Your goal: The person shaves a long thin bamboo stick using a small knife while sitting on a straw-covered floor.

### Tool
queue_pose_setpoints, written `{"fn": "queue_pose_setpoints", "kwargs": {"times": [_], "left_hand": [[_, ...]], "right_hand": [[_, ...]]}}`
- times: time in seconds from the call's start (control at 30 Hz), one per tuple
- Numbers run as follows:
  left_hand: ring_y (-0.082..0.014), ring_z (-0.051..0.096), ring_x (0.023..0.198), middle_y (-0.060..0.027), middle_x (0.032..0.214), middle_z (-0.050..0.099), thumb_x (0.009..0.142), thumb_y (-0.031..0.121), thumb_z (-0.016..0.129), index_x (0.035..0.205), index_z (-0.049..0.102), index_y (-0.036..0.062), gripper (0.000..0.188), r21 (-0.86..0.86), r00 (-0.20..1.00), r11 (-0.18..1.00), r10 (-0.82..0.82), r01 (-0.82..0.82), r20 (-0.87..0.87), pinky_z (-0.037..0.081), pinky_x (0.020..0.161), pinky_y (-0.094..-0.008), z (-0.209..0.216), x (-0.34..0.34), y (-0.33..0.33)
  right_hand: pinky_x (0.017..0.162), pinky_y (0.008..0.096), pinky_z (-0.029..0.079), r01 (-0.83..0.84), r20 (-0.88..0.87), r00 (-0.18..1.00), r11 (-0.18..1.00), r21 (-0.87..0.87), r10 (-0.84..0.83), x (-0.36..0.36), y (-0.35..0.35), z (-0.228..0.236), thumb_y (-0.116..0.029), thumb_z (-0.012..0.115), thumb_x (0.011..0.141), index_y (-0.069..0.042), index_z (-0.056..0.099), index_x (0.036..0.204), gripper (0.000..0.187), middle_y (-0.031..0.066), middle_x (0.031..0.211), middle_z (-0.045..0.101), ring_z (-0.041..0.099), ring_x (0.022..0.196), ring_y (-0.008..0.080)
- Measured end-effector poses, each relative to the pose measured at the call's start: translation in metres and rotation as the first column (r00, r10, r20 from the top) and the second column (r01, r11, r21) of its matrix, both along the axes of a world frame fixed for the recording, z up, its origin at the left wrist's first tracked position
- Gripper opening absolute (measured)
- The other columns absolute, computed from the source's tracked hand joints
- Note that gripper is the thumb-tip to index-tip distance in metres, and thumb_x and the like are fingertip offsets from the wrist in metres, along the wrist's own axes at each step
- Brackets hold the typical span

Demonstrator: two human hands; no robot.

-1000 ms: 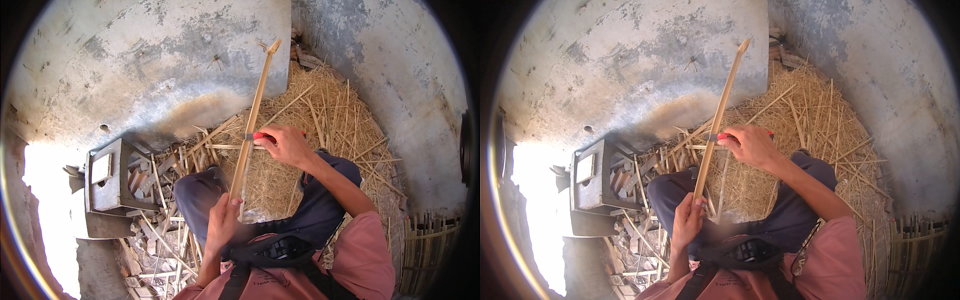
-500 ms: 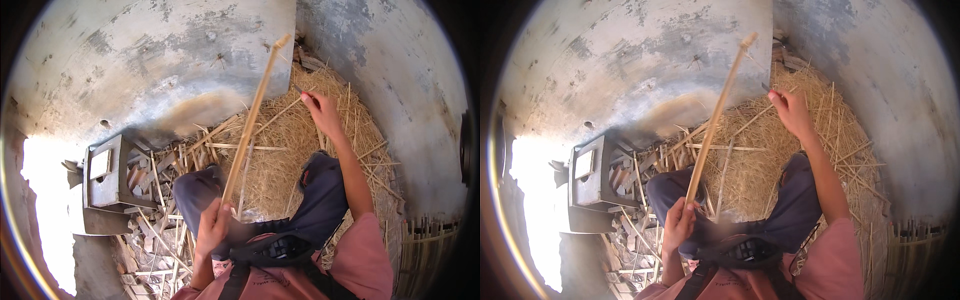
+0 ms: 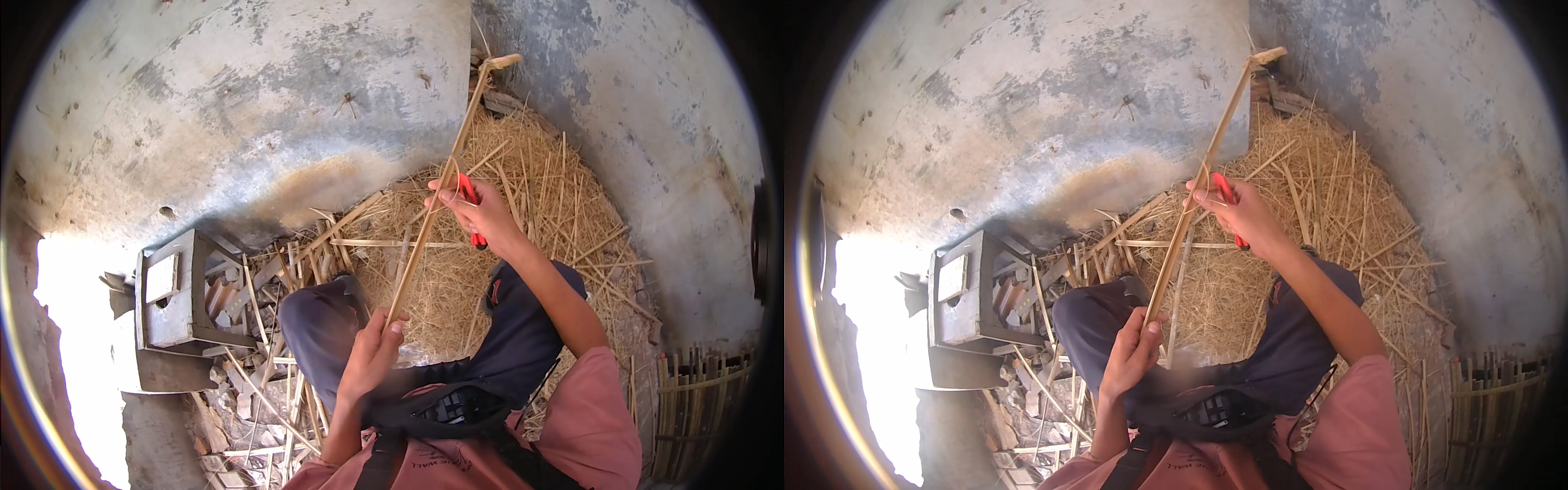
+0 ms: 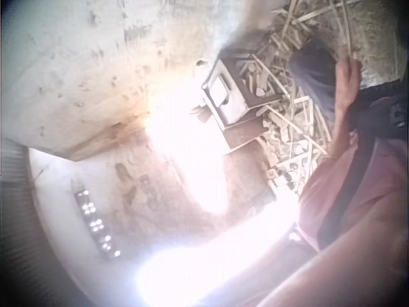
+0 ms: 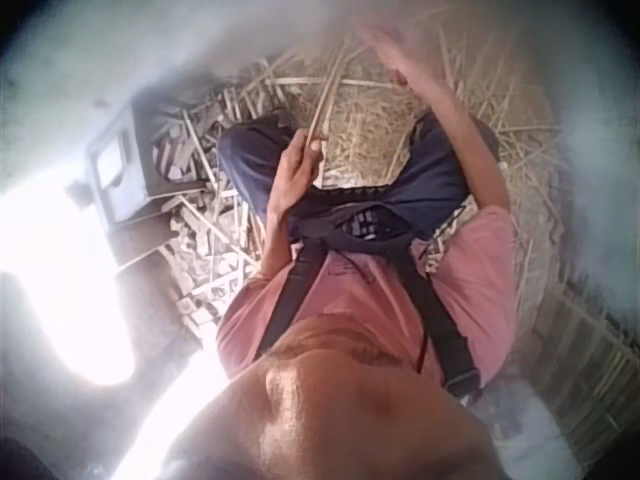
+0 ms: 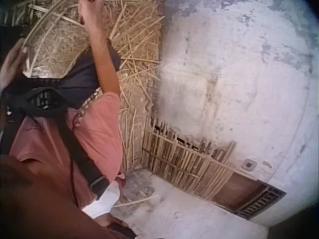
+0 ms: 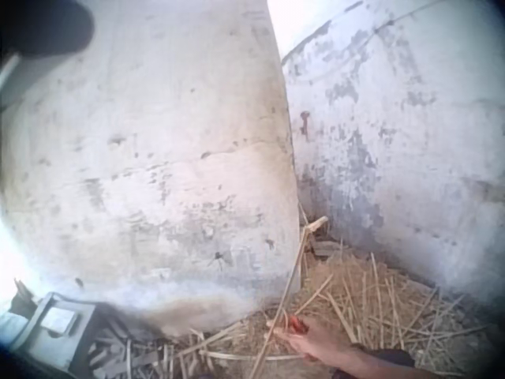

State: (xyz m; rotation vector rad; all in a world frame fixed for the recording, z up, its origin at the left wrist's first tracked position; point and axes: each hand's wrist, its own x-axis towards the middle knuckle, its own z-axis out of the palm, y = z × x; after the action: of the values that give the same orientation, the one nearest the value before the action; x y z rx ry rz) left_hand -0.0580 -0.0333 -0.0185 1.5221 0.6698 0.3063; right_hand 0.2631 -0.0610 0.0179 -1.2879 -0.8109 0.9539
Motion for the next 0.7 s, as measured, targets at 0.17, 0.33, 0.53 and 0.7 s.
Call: {"fn": "queue_pose_setpoints", "kwargs": {"times": [0.17, 0.33, 0.53, 0.7], "left_hand": [[-0.0164, 0.067, 0.078, -0.0077, 0.092, 0.067, 0.113, 0.026, 0.063, 0.144, 0.053, 0.0036, 0.040, 0.154, 0.989, 0.978, -0.132, 0.141, -0.063, 0.054, 0.070, -0.0339, 0.000, 0.005, 0.024], [-0.0188, 0.073, 0.107, -0.0123, 0.115, 0.072, 0.112, 0.023, 0.065, 0.154, 0.043, -0.0011, 0.052, 0.209, 0.993, 0.972, -0.116, 0.106, 0.036, 0.059, 0.092, -0.0335, 0.019, 0.032, 0.043], [-0.0045, 0.055, 0.068, 0.0022, 0.091, 0.056, 0.118, 0.021, 0.049, 0.142, 0.057, 0.0019, 0.032, -0.087, 0.989, 0.994, -0.047, 0.060, 0.143, 0.045, 0.061, -0.0204, 0.024, 0.056, 0.041], [-0.0011, 0.035, 0.063, 0.0072, 0.084, 0.043, 0.119, 0.022, 0.047, 0.138, 0.061, 0.0046, 0.029, -0.180, 0.980, 0.983, 0.070, -0.036, 0.186, 0.031, 0.055, -0.0190, 0.020, 0.058, 0.041]], "right_hand": [[0.052, 0.0222, 0.031, 0.061, 0.094, 0.994, 0.998, 0.017, -0.062, -0.001, 0.003, -0.006, -0.027, 0.078, 0.103, -0.003, 0.079, 0.120, 0.029, -0.0076, 0.078, 0.062, 0.043, 0.060, 0.0009], [0.053, 0.0239, 0.031, 0.045, 0.132, 0.990, 0.999, -0.003, -0.044, -0.018, 0.001, 0.001, -0.023, 0.076, 0.105, 0.000, 0.077, 0.122, 0.028, -0.0058, 0.073, 0.061, 0.044, 0.058, 0.0014], [0.086, 0.0320, 0.056, -0.008, 0.326, 0.945, 0.997, 0.070, -0.015, -0.020, 0.001, -0.002, -0.022, 0.073, 0.105, 0.003, 0.071, 0.126, 0.033, 0.0066, 0.100, 0.074, 0.069, 0.090, 0.0138], [0.084, 0.0348, 0.055, 0.195, 0.424, 0.843, 0.923, 0.333, -0.331, -0.011, -0.009, -0.012, -0.019, 0.065, 0.109, -0.003, 0.051, 0.133, 0.033, 0.0152, 0.119, 0.065, 0.069, 0.095, 0.0205]]}}
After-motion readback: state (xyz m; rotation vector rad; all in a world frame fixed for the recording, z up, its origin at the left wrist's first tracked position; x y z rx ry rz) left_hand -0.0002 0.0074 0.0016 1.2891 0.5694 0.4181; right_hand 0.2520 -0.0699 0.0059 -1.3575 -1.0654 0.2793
